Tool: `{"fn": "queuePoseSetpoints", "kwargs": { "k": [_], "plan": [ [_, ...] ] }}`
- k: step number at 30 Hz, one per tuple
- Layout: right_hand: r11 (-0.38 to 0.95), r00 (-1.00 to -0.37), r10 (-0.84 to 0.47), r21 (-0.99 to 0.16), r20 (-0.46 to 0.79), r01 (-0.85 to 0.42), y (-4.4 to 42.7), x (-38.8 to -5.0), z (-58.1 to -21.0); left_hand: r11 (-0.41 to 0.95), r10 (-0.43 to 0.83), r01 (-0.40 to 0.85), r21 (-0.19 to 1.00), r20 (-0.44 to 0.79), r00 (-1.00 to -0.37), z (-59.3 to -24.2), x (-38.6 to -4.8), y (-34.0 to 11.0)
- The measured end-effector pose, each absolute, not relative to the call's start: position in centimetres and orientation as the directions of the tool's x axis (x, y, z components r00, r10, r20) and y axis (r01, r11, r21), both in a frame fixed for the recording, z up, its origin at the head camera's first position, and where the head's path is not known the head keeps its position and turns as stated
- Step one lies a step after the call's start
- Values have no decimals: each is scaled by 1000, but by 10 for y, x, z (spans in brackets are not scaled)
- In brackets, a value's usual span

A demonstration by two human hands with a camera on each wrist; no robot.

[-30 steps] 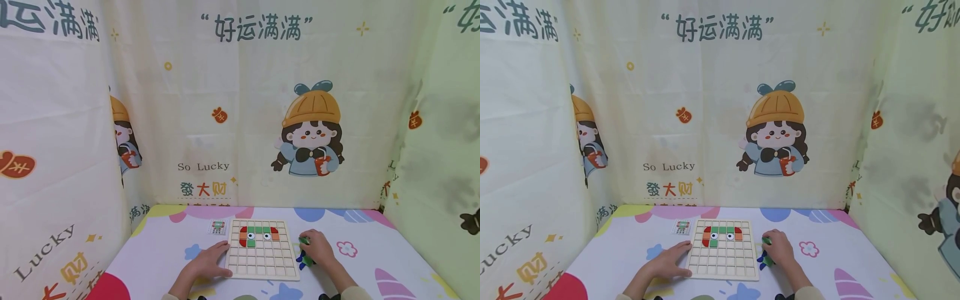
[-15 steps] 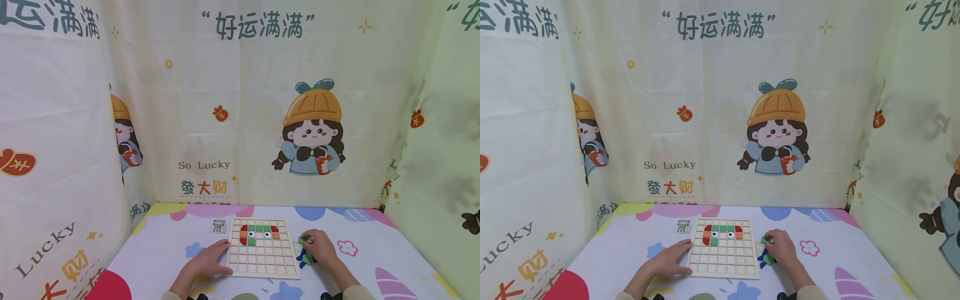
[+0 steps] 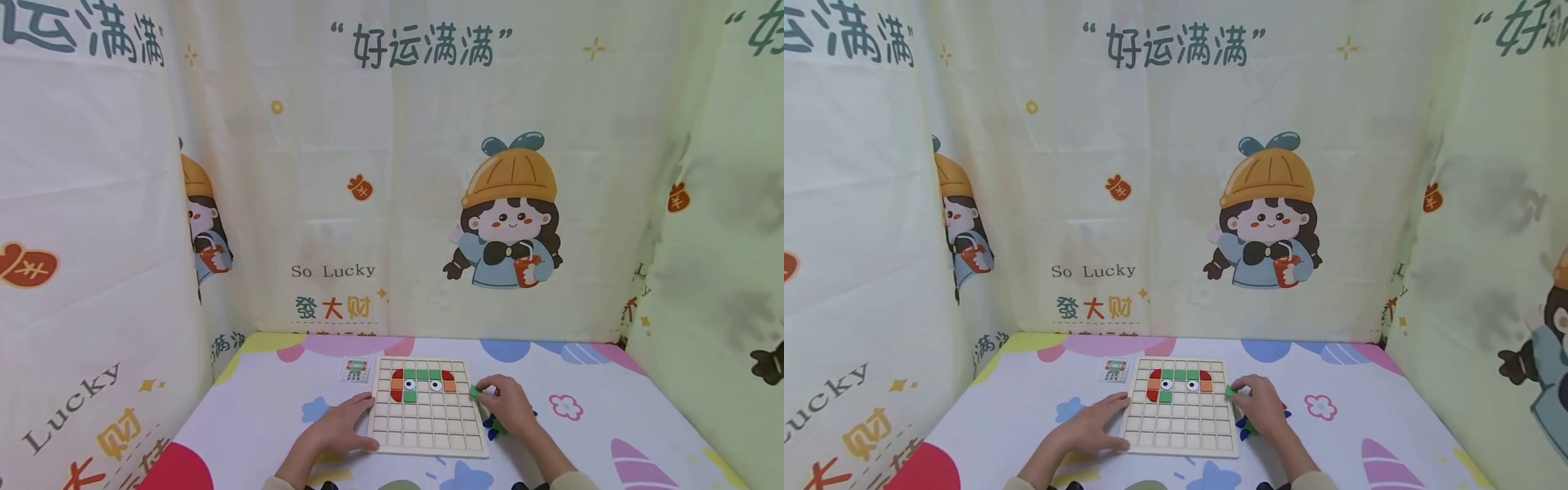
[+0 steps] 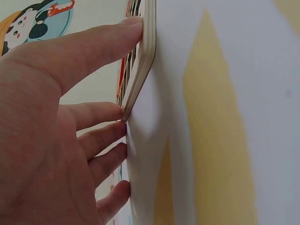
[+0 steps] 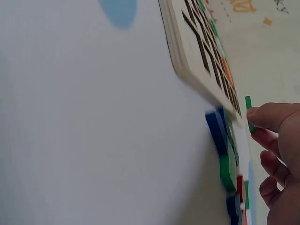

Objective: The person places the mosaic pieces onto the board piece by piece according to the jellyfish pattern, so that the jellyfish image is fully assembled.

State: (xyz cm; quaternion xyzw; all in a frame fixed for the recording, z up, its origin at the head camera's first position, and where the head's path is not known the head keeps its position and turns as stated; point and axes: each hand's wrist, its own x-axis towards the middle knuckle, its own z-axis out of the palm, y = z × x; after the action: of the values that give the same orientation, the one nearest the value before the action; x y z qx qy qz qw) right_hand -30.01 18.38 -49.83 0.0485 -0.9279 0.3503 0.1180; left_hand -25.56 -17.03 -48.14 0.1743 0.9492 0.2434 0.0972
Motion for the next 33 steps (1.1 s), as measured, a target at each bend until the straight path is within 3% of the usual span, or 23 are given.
{"fn": "queuePoseSetpoints", "kwargs": {
  "k": [13,22,33],
  "plan": [
    [680,-965,-118,-689,235,-251,142,-299,-502,825,381,290,485,-99,-919,-482,-255,-169],
    [688,-934,-206,-635,294,-351,119,-302,-502,829,376,285,481,-102,-921,-480,-256,-169],
    [701,-942,-205,-631,266,-331,98,-305,-504,831,381,286,476,-112,-918,-477,-255,-169]
  ]
}}
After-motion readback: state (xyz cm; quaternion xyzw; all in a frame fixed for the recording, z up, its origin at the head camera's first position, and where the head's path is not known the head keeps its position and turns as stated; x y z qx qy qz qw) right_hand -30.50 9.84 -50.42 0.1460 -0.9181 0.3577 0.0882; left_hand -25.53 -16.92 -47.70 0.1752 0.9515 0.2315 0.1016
